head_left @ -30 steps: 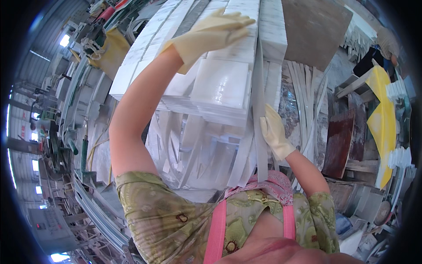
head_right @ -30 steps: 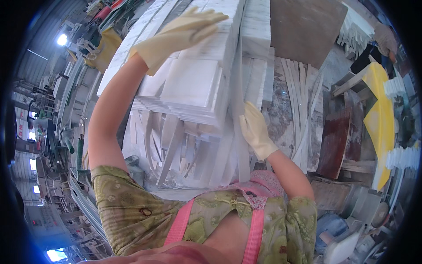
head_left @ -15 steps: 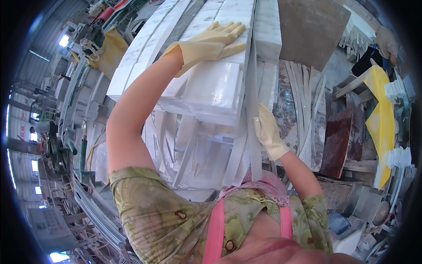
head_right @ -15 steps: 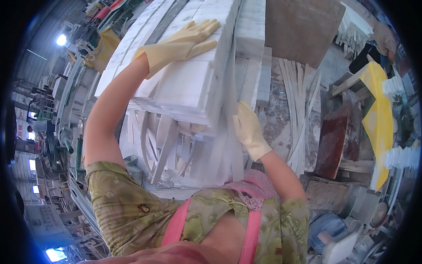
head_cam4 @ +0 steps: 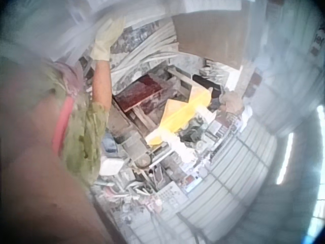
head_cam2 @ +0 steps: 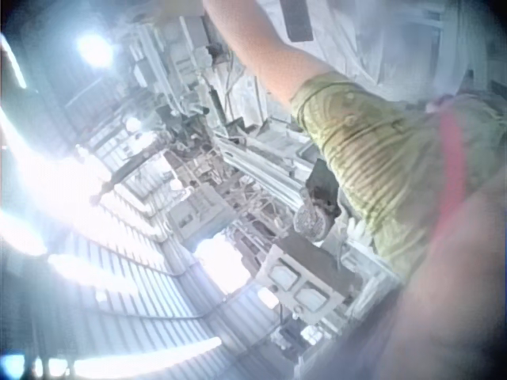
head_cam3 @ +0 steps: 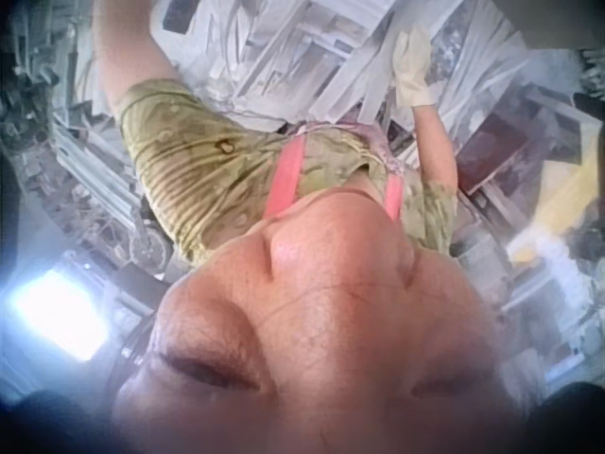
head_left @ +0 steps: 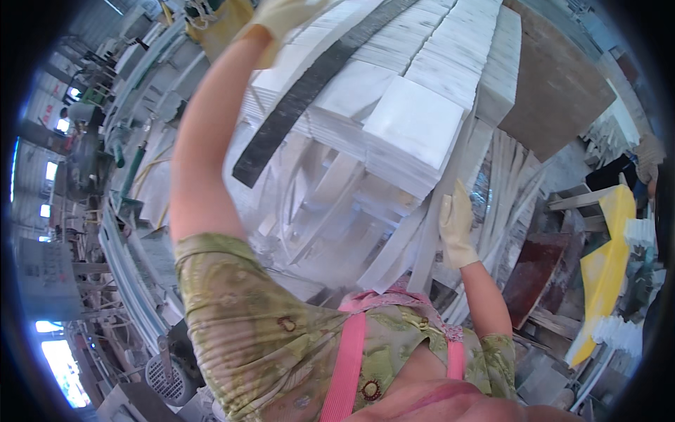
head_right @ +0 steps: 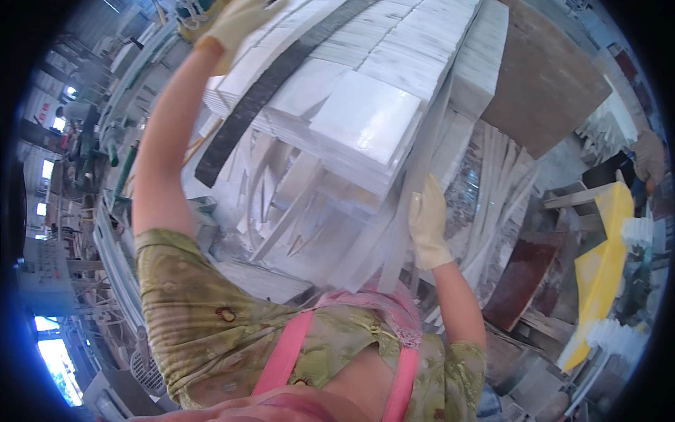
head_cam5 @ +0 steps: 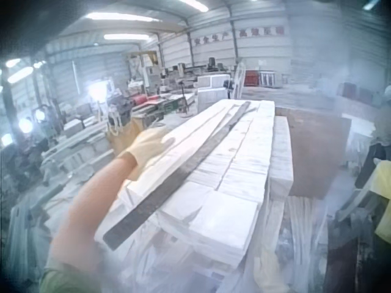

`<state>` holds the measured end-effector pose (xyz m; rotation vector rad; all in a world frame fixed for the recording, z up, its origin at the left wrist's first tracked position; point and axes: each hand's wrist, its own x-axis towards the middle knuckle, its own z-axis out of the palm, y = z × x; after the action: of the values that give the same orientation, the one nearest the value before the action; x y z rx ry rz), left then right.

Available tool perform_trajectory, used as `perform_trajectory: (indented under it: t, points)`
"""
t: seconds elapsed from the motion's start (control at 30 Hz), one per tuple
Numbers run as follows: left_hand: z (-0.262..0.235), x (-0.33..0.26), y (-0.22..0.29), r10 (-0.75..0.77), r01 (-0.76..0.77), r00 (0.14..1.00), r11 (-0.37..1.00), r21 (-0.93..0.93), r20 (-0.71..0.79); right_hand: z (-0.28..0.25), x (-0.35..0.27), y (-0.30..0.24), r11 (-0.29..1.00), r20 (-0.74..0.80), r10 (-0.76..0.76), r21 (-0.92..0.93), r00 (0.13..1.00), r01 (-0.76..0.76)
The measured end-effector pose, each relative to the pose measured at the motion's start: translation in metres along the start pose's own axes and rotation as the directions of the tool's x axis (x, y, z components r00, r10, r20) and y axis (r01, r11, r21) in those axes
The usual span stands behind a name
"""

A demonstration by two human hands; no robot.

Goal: The person repeatedly picks white plastic parts from a yellow tray and stacks them on a growing pile. They handle the parts one at a time, aligning them as they place them on the stack.

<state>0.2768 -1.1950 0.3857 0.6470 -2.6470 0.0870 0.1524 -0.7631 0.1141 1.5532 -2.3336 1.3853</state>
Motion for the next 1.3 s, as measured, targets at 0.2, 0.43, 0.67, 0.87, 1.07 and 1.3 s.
perform_trajectory:
  t: [0.2,0.43,0.67,0.87,1.07,1.3]
  points:
    - [0.028,-0.043,-0.116,-0.39,0.604,0.783,0.659,-0.447,0.484,0.001,-0.001,0.005,0.999,0.08,0.045,-0.032,0.996,-0.043]
    - [0.047,-0.036,-0.122,-0.39,0.395,0.818,0.915,0.081,0.422,0.0,-0.004,0.002,0.998,0.095,0.064,-0.028,0.993,-0.061]
    - [0.039,-0.056,-0.113,-0.264,0.215,0.887,0.962,0.166,0.379,0.001,0.0,0.001,1.0,0.053,-0.001,0.006,0.999,0.001]
    - [0.025,-0.056,-0.092,-0.347,0.337,0.843,0.936,0.098,0.411,0.0,0.0,0.002,1.0,0.074,0.012,0.024,0.997,-0.014]
    - [0.038,-0.03,-0.112,-0.543,0.559,0.743,0.825,0.085,0.391,-0.002,0.002,0.001,0.999,0.106,0.042,0.022,0.994,-0.044]
    - [0.049,0.008,-0.109,-0.589,0.636,0.76,0.762,-0.123,0.275,-0.005,-0.002,0.007,0.997,0.173,0.068,0.02,0.983,-0.072]
